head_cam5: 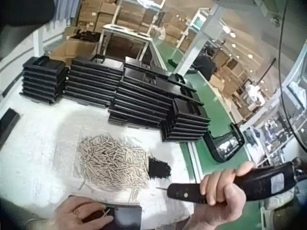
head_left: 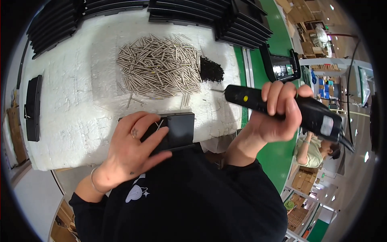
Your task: Use an electric screwdriver to fasten small screws into plastic housing components on an assembly line.
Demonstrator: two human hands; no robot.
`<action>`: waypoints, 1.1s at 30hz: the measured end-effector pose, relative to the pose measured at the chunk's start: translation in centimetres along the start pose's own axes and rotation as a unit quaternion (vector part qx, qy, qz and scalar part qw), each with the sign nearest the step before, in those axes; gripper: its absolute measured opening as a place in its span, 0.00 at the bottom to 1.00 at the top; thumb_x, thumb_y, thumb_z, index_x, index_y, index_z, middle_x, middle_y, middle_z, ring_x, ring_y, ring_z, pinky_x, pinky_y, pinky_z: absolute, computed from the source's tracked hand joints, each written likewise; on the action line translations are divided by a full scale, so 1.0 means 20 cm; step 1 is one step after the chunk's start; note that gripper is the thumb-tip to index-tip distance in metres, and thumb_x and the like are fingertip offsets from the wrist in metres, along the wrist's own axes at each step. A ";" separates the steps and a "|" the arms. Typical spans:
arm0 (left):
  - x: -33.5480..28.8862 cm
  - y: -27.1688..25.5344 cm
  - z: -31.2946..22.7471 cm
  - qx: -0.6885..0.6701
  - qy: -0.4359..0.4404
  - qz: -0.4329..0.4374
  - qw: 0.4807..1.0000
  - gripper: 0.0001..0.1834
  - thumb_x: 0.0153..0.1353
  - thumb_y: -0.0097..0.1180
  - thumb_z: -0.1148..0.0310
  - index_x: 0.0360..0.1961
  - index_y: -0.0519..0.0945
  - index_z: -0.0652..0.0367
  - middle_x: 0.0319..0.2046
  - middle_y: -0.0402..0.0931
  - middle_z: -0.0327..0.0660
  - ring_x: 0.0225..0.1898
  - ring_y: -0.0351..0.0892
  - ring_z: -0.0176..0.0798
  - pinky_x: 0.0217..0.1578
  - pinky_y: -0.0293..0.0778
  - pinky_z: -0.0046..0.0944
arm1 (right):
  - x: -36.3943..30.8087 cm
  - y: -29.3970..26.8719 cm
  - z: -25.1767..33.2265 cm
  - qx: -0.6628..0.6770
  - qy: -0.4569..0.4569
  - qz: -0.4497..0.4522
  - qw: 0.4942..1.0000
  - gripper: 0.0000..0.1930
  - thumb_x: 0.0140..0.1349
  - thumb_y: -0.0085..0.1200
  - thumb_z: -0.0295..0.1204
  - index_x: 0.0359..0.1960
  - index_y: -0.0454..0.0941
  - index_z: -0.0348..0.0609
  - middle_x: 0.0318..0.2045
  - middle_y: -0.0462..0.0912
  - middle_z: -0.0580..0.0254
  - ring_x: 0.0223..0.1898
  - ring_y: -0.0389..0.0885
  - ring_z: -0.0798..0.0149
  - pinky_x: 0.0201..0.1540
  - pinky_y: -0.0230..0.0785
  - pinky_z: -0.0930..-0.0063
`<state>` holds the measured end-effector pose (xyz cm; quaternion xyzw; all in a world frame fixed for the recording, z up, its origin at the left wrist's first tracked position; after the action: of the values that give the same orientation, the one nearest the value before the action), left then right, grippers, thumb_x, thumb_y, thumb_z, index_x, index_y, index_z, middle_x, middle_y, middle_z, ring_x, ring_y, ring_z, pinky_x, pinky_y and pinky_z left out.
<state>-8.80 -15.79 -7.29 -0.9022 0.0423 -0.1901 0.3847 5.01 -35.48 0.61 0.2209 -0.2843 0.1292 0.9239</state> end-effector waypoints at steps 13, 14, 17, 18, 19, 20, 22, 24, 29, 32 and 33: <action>-0.06 -0.01 -0.03 -0.098 -0.030 0.259 0.960 0.32 0.52 0.64 0.63 0.59 0.71 0.60 0.59 0.68 0.58 0.51 0.76 0.58 0.48 0.75 0.46 | -0.12 -0.10 -0.16 -0.071 0.064 -0.045 0.994 0.13 0.55 0.51 0.22 0.44 0.69 0.41 0.19 0.65 0.67 0.17 0.62 0.71 0.27 0.62 0.73; -0.02 -0.02 0.03 -0.108 -0.100 0.289 0.946 0.30 0.54 0.62 0.64 0.59 0.71 0.60 0.57 0.70 0.55 0.51 0.76 0.57 0.47 0.75 0.47 | -0.11 -0.09 -0.15 -0.051 0.060 -0.038 0.996 0.13 0.55 0.51 0.23 0.44 0.69 0.41 0.19 0.65 0.68 0.17 0.62 0.72 0.27 0.61 0.73; 0.03 -0.03 0.12 -0.091 -0.165 0.266 0.946 0.28 0.58 0.58 0.65 0.60 0.71 0.60 0.52 0.76 0.48 0.46 0.77 0.54 0.43 0.75 0.46 | -0.10 -0.06 -0.08 -0.029 0.047 -0.014 0.998 0.14 0.57 0.49 0.25 0.46 0.68 0.42 0.19 0.63 0.70 0.18 0.61 0.73 0.27 0.58 0.75; 0.05 -0.05 0.11 -0.028 -0.136 0.220 0.966 0.28 0.58 0.58 0.65 0.60 0.71 0.59 0.51 0.76 0.48 0.43 0.77 0.53 0.42 0.74 0.45 | -0.09 -0.05 -0.06 -0.014 0.039 -0.015 0.999 0.16 0.55 0.50 0.24 0.46 0.66 0.41 0.18 0.64 0.68 0.16 0.62 0.72 0.26 0.62 0.73; 0.07 -0.07 0.10 0.034 -0.106 0.172 0.979 0.28 0.59 0.58 0.65 0.61 0.71 0.58 0.50 0.77 0.48 0.40 0.76 0.52 0.40 0.74 0.44 | -0.10 -0.05 -0.04 0.001 0.032 -0.015 0.999 0.18 0.54 0.50 0.23 0.47 0.64 0.40 0.17 0.66 0.65 0.14 0.64 0.70 0.24 0.65 0.71; 0.05 -0.04 0.10 0.057 -0.099 0.159 0.981 0.36 0.51 0.66 0.64 0.62 0.69 0.60 0.50 0.73 0.49 0.40 0.73 0.51 0.43 0.72 0.44 | -0.10 -0.04 -0.03 0.016 0.028 0.002 0.999 0.18 0.54 0.50 0.23 0.48 0.63 0.41 0.17 0.66 0.66 0.14 0.64 0.70 0.24 0.65 0.71; 0.03 -0.01 0.05 0.085 -0.099 0.141 0.981 0.41 0.45 0.69 0.63 0.62 0.67 0.62 0.51 0.71 0.50 0.43 0.72 0.52 0.44 0.71 0.46 | -0.10 -0.02 0.00 0.027 0.024 0.005 0.999 0.18 0.54 0.50 0.23 0.48 0.63 0.42 0.17 0.66 0.66 0.14 0.64 0.70 0.24 0.65 0.71; 0.00 0.02 0.04 0.117 -0.086 0.128 0.981 0.54 0.30 0.76 0.64 0.63 0.64 0.66 0.54 0.65 0.52 0.49 0.68 0.54 0.50 0.67 0.49 | -0.10 0.00 0.03 0.045 0.023 0.009 0.999 0.19 0.54 0.49 0.22 0.49 0.62 0.42 0.17 0.67 0.66 0.14 0.65 0.69 0.24 0.65 0.71; -0.05 0.08 0.05 0.057 -0.110 0.188 0.974 0.52 0.33 0.75 0.65 0.63 0.64 0.66 0.53 0.65 0.53 0.51 0.68 0.54 0.52 0.66 0.48 | -0.11 0.07 0.06 0.069 0.024 0.055 0.996 0.19 0.55 0.49 0.21 0.49 0.60 0.43 0.18 0.68 0.66 0.15 0.67 0.70 0.25 0.66 0.70; -0.03 0.04 0.03 0.076 -0.072 0.158 0.982 0.49 0.36 0.74 0.64 0.62 0.66 0.66 0.52 0.66 0.53 0.53 0.67 0.54 0.54 0.64 0.50 | -0.11 0.17 0.06 0.054 0.049 0.118 0.990 0.14 0.57 0.46 0.24 0.45 0.63 0.44 0.19 0.66 0.72 0.19 0.66 0.75 0.29 0.63 0.76; -0.01 0.03 0.02 0.095 -0.059 0.133 0.985 0.46 0.37 0.73 0.63 0.61 0.67 0.65 0.51 0.67 0.52 0.54 0.66 0.55 0.55 0.64 0.51 | -0.11 0.18 0.06 0.058 0.050 0.119 0.990 0.14 0.57 0.46 0.24 0.45 0.63 0.44 0.19 0.66 0.72 0.19 0.66 0.75 0.29 0.63 0.76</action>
<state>-8.88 -15.87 -7.91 -0.8575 0.1212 -0.0863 0.4925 1.30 -33.23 1.47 0.2319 -0.2541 0.2650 0.9008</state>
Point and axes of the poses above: each hand's wrist, its own x-axis towards the middle knuckle, its own y-axis out of the palm, z = x × y, the point moved 7 cm from there along x, towards the middle knuckle
